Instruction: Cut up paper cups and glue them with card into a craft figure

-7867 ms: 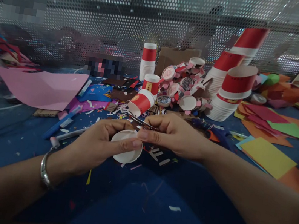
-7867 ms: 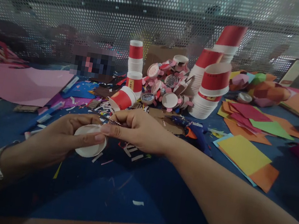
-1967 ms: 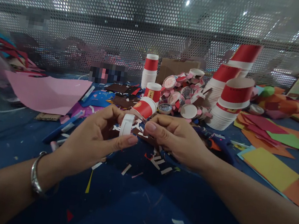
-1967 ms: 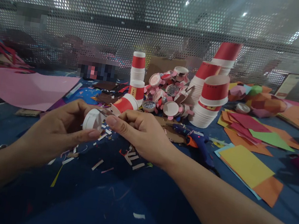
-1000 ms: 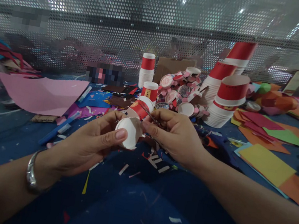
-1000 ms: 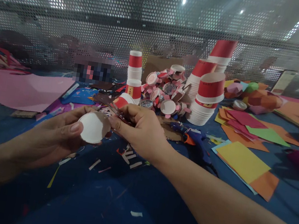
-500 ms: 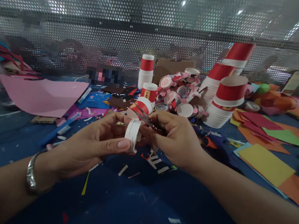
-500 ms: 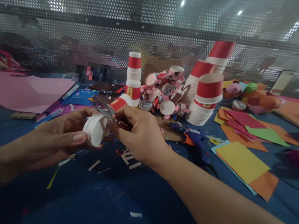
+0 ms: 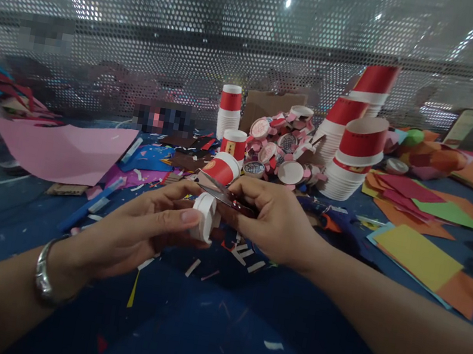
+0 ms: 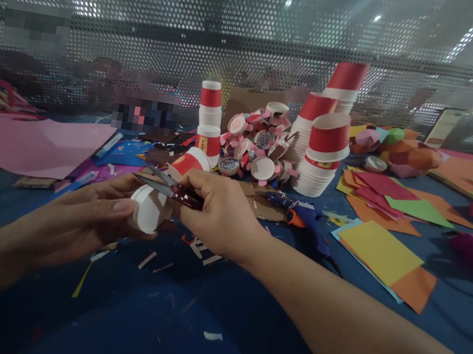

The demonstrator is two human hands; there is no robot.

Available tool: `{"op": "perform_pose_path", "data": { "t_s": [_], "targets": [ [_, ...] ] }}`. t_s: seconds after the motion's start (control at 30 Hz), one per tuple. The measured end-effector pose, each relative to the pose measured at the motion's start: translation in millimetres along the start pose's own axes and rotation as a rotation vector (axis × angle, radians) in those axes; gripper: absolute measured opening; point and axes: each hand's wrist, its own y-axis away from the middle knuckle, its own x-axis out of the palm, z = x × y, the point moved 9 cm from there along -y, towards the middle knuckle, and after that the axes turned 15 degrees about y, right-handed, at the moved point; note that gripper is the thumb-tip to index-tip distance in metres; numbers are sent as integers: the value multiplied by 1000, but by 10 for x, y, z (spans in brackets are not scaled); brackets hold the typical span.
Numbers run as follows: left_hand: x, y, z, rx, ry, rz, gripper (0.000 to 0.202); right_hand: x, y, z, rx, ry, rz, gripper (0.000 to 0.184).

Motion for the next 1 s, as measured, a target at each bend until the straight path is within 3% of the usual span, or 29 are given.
{"op": "perform_pose_path", "data": {
  "t_s": [0.2, 0.37, 0.63, 0.83, 1.0],
  "targets": [
    [-30, -25, 26, -71, 148, -46, 24, 0, 1, -21, 20, 29, -11, 15],
    [41, -79, 29, -130, 259, 28, 27, 23, 9, -35, 38, -43, 15, 24],
    [-11, -131, 34, -136, 263, -8, 30, 80, -14, -30, 51, -255, 57, 33],
    [-31, -118, -1, -92, 231, -52, 30, 61, -23, -34, 70, -290, 61, 31],
    [-73, -68, -139, 108, 133, -94, 28, 28, -6, -30, 83, -324, 33, 30]
  ]
}}
